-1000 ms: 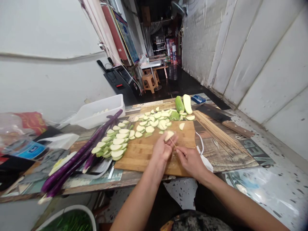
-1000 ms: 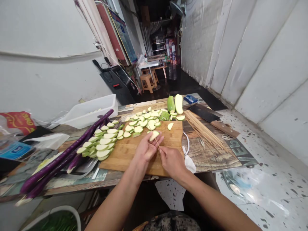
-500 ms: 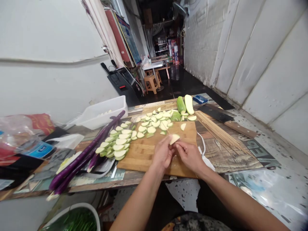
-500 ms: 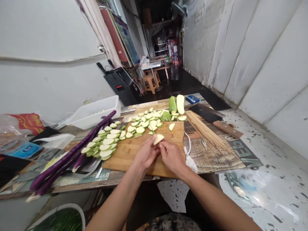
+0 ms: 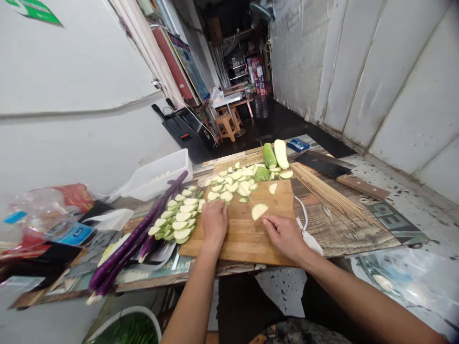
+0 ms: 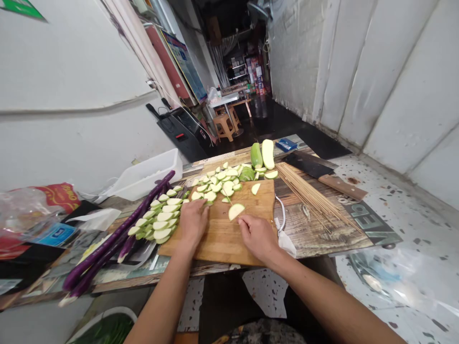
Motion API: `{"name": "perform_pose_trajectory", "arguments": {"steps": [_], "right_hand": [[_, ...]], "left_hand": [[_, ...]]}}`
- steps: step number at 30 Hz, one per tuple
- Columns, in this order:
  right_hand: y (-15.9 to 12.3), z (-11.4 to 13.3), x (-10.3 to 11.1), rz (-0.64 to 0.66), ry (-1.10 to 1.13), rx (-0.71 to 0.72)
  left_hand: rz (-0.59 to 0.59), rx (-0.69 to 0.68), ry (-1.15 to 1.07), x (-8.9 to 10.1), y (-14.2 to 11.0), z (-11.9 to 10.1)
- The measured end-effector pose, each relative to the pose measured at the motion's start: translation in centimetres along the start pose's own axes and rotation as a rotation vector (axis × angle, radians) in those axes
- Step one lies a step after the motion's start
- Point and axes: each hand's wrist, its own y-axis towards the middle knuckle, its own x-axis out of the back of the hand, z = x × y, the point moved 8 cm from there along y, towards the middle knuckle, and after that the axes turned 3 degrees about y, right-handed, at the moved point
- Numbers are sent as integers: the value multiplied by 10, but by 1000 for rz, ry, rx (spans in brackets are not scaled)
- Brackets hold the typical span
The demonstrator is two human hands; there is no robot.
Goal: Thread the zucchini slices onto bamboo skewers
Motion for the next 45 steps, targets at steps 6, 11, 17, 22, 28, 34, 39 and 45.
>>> {"name": "perform_pose_trajectory", "arguments": {"steps": [6, 11, 17, 22, 28, 34, 39, 45], "right_hand": [[-1, 1, -1, 3, -50, 11], [-1, 0, -2, 5, -62, 4], [-1, 0, -2, 12, -49, -1], [-1, -1, -3, 14, -46, -6], [-1, -2, -3, 21, -36, -13], [-2, -1, -2, 13, -9, -11], [-2, 1, 0, -12, -31, -6], [-2, 0, 0, -34, 18, 7]], "left_hand": [[22, 100, -33, -3, -2, 15], [257, 86, 13, 8, -5, 22], [146, 70, 191, 26, 17, 7], [301, -99, 261, -8, 35, -13], [352, -246, 282, -16, 41, -14], [131, -192, -34, 11, 40, -2], [-34, 301, -865, 16, 29, 23], [237, 666, -1883, -30, 17, -18]]}}
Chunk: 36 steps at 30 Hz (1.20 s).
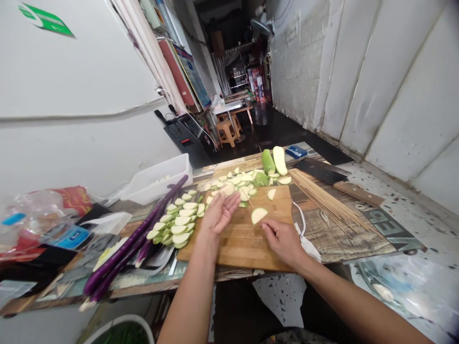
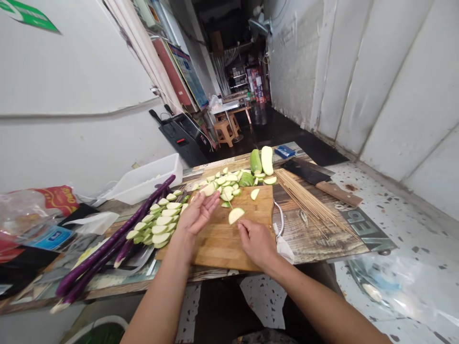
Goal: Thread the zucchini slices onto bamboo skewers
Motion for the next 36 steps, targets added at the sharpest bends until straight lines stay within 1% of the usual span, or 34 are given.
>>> {"name": "perform_pose_trajectory", "arguments": {"steps": [3, 6, 8, 11, 13, 15, 18, 20, 22, 26, 27, 32, 34, 36], "right_hand": [[-1, -1, 2, -12, 24, 4], [-2, 0, 3, -12, 46, 12], [-3, 2, 2, 2, 53, 24], [-3, 5, 1, 36, 50, 48], [-4, 7, -1, 57, 47, 60], [-4, 8, -2, 73, 40, 70], [-4, 10, -4, 96, 27, 81], [-5, 10, -5, 111, 29, 82], [-5, 10, -6, 128, 40, 86], [-6, 12, -7, 150, 58, 104], [-6, 12, -7, 152, 56, 107], [-5, 13, -6, 139, 42, 120], [-5, 13, -5, 124, 48, 120], [-5, 13, -4, 122, 58, 116]], "left_hand": [[-22, 23, -167, 1, 5, 7], [-115, 19, -262, 12, 10, 12], [-169, -19, -280, 18, 11, 13], [-216, -107, -280, 23, 11, 9], [-235, -114, -300, 25, 11, 9], [-247, -79, -318, 27, 11, 11], [-240, -10, -322, 28, 12, 16], [-213, 27, -348, 26, 12, 18], [-197, 31, -401, 24, 13, 18], [-234, -3, -476, 26, 13, 15], [-228, -3, -483, 25, 13, 15], [-61, 8, -491, 12, 11, 12], [-38, 10, -498, 10, 9, 12], [-39, 20, -503, 10, 9, 14]]}}
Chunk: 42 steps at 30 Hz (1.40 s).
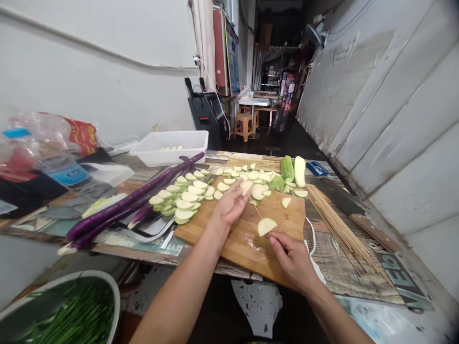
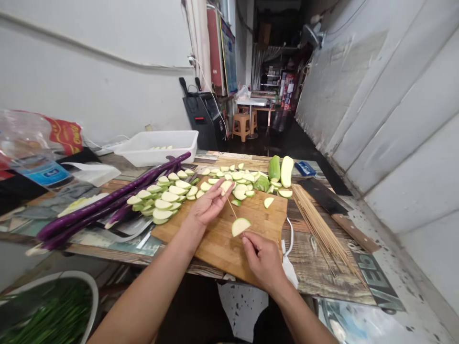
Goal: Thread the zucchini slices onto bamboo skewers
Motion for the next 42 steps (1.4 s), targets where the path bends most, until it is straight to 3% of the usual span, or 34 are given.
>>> {"name": "perform_pose_trajectory", "arguments": {"steps": [14, 23, 34, 38, 42], "right_hand": [[0, -3, -1, 40, 22, -30], [0, -6, -3, 39, -11, -38], [0, 0, -2, 42, 4, -1], [-1, 0, -1, 36, -5, -4], [-2, -2, -1, 26, -23, -10]], "left_hand": [[-60, 48, -39, 6, 4, 4], [-88, -19, -50, 8, 4, -2], [-93, -8, -44, 8, 4, -1], [-54, 49, -25, 5, 3, 3], [-99, 68, -60, 8, 3, 3]]}}
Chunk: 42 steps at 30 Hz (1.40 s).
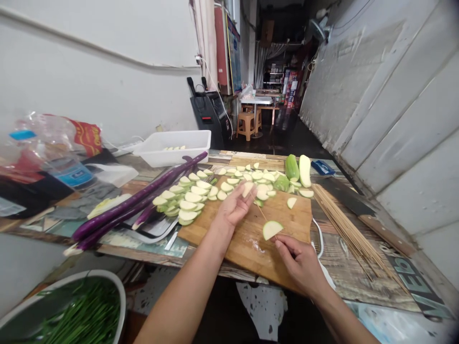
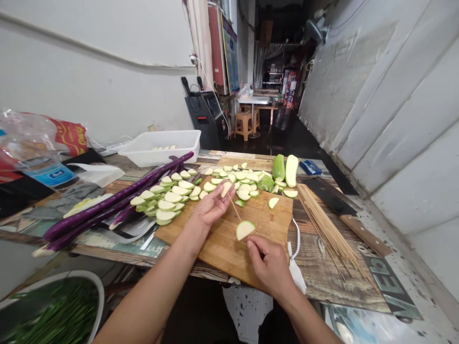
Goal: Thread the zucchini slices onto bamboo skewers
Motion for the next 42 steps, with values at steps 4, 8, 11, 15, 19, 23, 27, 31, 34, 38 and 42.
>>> {"name": "perform_pose_trajectory", "arguments": {"steps": [4, 8, 11, 15, 19, 23, 27, 31, 34, 38, 42], "right_hand": [[0, -2, 0, -10, -19, -7], [1, 0, 0, -10, -28, -7], [1, 1, 0, -10, -36, -6], [0, 2, 1, -19, -44, -8], [0, 2, 2, -23, -47, -2], [0, 3, 1, -6, -47, 8], [0, 3, 0, 2, -51, 7], [0, 3, 1, -2, -45, 10], [1, 3, 0, 0, -35, 9], [1, 2, 0, 6, -37, 7], [1, 1, 1, 3, -34, 1]], "left_hand": [[-32, -25, -12, 2, 1, -2], [-40, -46, 12, 2, 0, -4], [-46, -41, 25, 2, 0, -3], [-41, -67, 53, 1, -1, -6], [-29, -76, 92, -1, -2, -6], [-45, -95, 95, 0, -2, -8], [-44, -89, 95, 0, -2, -7], [-43, -86, 106, -1, -3, -8], [-46, -93, 110, 0, -3, -8], [-30, -86, 100, 1, -1, -8], [-33, -97, 97, 0, -2, -9]]}}
